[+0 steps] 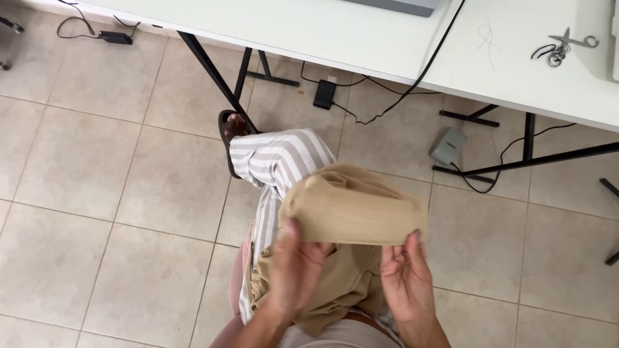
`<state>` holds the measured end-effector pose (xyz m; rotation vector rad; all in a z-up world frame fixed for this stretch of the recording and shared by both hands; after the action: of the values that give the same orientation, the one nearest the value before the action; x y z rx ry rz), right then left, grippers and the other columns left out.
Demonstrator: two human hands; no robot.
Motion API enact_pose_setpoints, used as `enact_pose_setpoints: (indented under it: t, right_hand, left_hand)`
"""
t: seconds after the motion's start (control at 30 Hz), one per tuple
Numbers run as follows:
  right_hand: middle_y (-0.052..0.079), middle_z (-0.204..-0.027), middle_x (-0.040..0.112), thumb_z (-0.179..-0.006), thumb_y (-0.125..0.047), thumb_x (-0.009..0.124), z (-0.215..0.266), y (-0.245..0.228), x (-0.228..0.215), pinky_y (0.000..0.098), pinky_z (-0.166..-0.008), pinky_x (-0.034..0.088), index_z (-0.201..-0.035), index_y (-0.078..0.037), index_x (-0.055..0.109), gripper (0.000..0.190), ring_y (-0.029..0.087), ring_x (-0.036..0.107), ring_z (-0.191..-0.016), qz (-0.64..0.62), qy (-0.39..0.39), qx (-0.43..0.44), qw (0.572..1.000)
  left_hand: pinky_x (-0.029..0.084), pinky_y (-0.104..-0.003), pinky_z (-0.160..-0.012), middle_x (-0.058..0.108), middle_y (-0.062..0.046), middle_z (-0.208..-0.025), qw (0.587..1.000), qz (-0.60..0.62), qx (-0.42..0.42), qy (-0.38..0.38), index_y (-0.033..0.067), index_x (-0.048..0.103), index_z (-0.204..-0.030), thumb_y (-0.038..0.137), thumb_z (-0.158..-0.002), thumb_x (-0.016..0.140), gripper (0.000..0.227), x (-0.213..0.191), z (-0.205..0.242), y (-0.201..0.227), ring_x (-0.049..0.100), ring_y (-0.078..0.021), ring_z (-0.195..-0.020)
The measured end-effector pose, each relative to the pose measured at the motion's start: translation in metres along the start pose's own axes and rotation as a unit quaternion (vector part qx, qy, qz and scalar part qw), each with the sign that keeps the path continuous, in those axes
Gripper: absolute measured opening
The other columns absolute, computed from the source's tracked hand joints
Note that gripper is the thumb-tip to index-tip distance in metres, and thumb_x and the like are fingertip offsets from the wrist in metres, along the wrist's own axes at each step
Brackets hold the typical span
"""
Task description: Trimming loose threads from a tan garment using small scissors
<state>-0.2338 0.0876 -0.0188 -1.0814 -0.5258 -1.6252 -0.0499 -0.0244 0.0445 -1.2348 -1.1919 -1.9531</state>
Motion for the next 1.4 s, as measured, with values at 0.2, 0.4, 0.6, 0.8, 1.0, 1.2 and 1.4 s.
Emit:
enact_pose_setpoints:
  t: [0.2,0.4,0.6,0.8,1.0,1.2,1.4]
  right_hand:
    - [0.021,-0.103,0.083,-0.111,-0.017,0.063,0.021,0.021,-0.040,0.0511,-0.117,0.052,-0.115,-0.010,0.078,0.018,0.034,0.079,-0.110,0.007,-0.018,0.051,0.999]
    - [0.019,-0.086,0.094,-0.096,-0.016,0.077,0.038,-0.002,-0.020,0.0322,-0.055,0.073,-0.101,0.003,0.093,0.025,0.023,0.087,-0.070,0.639,-0.160,0.145,0.738]
    - [0.027,-0.152,0.060,-0.104,-0.029,0.069,0.004,-0.051,0.114,0.0536,-0.129,0.058,-0.148,0.004,0.050,0.059,0.042,0.061,-0.149,0.596,-0.355,-0.326,0.643]
    - [-0.002,-0.080,0.069,-0.096,-0.042,0.076,-0.026,-0.004,0.135,0.0256,-0.056,0.047,-0.092,-0.006,0.072,0.037,0.008,0.059,-0.067,0.713,-0.331,-0.232,0.573]
    - [-0.006,-0.073,0.058,-0.105,-0.021,0.077,-0.059,0.008,0.128,0.0241,-0.058,0.036,-0.099,-0.009,0.073,0.014,0.004,0.046,-0.064,0.742,-0.197,-0.290,0.571]
    - [0.007,-0.108,0.057,-0.101,-0.014,0.076,-0.001,0.036,0.093,0.0317,-0.077,0.053,-0.116,-0.006,0.050,0.031,0.022,0.056,-0.093,0.630,-0.241,-0.610,0.416]
    - [0.016,-0.126,0.044,-0.079,0.009,0.059,-0.010,0.065,0.068,0.0251,-0.059,0.050,-0.123,-0.011,0.032,0.056,0.021,0.054,-0.098,0.679,-0.218,-0.454,0.534]
  left_hand:
    - [0.056,-0.041,-0.116,0.046,-0.019,-0.149,0.989,0.115,-0.051,-0.081,0.0007,0.031,-0.163,0.024,-0.118,0.051,0.054,0.006,-0.009,0.006,0.053,-0.0313,-0.137]
    - [0.062,-0.039,-0.105,0.073,-0.015,-0.129,0.991,0.041,-0.121,-0.045,0.0001,0.069,-0.118,0.002,-0.110,0.061,0.012,-0.014,-0.028,0.009,0.069,-0.0301,-0.126]
    - [0.056,-0.046,-0.108,0.068,-0.009,-0.139,0.778,-0.501,-0.281,-0.253,0.0089,0.057,-0.151,0.048,-0.100,0.060,0.064,0.060,-0.017,0.075,0.064,-0.0276,-0.132]
    - [0.056,-0.023,-0.067,0.071,-0.005,-0.105,0.824,-0.490,-0.151,-0.241,0.0084,0.068,-0.131,0.034,-0.110,0.056,0.035,0.074,-0.033,0.091,0.066,-0.0148,-0.081]
    - [0.030,-0.015,-0.028,0.067,0.001,-0.076,0.919,-0.232,-0.284,-0.145,0.0038,0.070,-0.105,0.036,-0.097,0.082,0.035,0.003,-0.032,0.055,0.047,-0.0028,-0.040]
    - [0.059,-0.024,-0.073,0.066,-0.009,-0.101,0.974,-0.010,-0.217,-0.071,0.0007,0.064,-0.114,0.006,-0.103,0.076,0.017,-0.011,-0.034,0.025,0.066,-0.0183,-0.086]
    - [0.052,-0.048,-0.118,0.065,-0.016,-0.145,0.962,-0.234,-0.135,-0.041,0.0049,0.055,-0.150,0.036,-0.100,0.070,0.061,0.013,-0.009,0.023,0.060,-0.0310,-0.138]
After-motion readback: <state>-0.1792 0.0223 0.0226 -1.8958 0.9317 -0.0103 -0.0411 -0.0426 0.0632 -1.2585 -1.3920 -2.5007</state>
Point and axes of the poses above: each hand's wrist, its own z-axis away from the middle knuckle, its own x-axis out of the palm, y = z × x, the point moved 2 cm from there along -z, towards the middle knuckle
